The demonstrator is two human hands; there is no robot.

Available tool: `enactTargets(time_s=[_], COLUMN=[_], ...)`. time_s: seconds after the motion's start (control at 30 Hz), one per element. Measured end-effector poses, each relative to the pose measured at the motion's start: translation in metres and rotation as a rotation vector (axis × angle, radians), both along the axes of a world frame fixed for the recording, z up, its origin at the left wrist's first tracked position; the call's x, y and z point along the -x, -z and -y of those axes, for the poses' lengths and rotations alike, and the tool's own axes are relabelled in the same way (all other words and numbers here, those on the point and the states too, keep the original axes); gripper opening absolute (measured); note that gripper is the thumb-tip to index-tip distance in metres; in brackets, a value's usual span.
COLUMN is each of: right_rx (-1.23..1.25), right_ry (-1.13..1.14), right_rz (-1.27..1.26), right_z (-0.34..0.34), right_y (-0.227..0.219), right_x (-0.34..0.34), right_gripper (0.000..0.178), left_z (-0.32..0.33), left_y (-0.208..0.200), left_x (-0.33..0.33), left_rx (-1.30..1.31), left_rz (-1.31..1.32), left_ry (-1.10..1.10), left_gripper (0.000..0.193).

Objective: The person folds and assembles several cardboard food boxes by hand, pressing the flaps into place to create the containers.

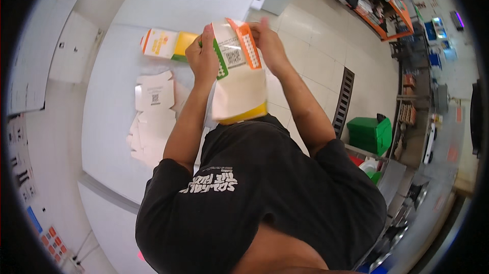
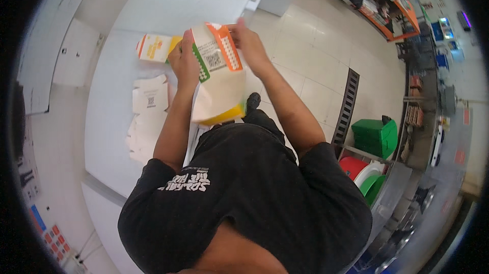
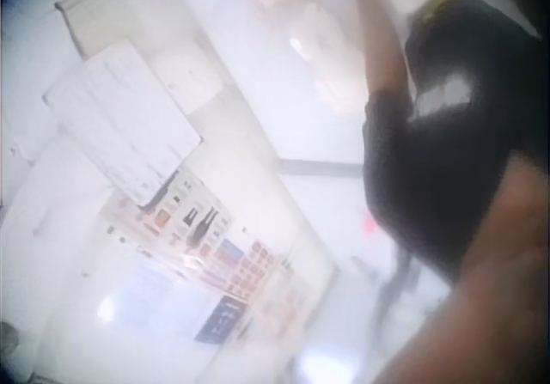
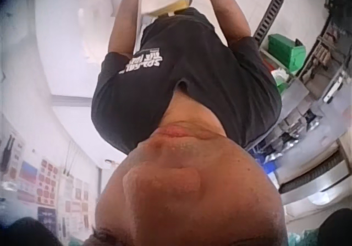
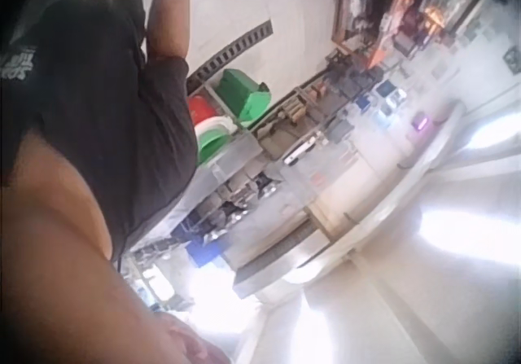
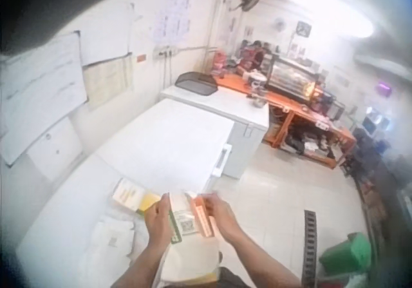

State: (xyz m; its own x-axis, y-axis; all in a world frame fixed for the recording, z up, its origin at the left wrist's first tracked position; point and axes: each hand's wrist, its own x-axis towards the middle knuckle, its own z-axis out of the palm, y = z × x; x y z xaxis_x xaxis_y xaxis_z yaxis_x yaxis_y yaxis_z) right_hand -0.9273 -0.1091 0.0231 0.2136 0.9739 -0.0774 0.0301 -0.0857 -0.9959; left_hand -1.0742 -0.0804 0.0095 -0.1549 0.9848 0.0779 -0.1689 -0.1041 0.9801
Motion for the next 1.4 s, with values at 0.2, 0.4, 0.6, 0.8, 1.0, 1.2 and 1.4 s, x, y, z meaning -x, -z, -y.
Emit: enactTargets(time_s=[0.2, 0.4, 0.6, 0.8, 1.0, 1.2, 1.4], right_rx=[0.581, 0.440, -0.198, -0.409, -0.510, -0.513, -0.602], right_ry=[-0.237, -0.355, -0.494, -0.338, -0.373, -0.301, -0.257], right_rz=[-0.829, -0.906, 0.203, 0.744, 0.998, 0.833, 0.973], right_z=[0.048, 0.018, -0.052, -0.074, -0.079, -0.080, -0.093], right_y=[0.042, 0.051, 0.028, 0.026, 0.026, 0.026, 0.035], right_x=[0.010, 0.020, 0.039, 0.059, 0.077, 0.092, 0.094], right_gripper=[0.081, 0.074, 0.081, 0.092, 0.089, 0.085, 0.083], left_z=[-0.014, -0.055, -0.109, -0.098, -0.081, -0.086, -0.081], left_y=[0.020, 0.028, 0.033, 0.010, 0.003, 0.012, 0.022], left_x=[0.020, 0.044, 0.118, 0.147, 0.141, 0.139, 0.105], left_rx=[-0.054, 0.129, 0.310, 0.488, 0.092, 0.011, 0.131], left_rz=[0.027, 0.480, 0.660, 0.523, -0.234, 0.083, 0.251], left_ry=[-0.220, -0.114, 0.364, 0.306, 0.007, -0.068, -0.063], left_gripper=[0.042, 0.041, 0.049, 0.061, 0.076, 0.074, 0.064])
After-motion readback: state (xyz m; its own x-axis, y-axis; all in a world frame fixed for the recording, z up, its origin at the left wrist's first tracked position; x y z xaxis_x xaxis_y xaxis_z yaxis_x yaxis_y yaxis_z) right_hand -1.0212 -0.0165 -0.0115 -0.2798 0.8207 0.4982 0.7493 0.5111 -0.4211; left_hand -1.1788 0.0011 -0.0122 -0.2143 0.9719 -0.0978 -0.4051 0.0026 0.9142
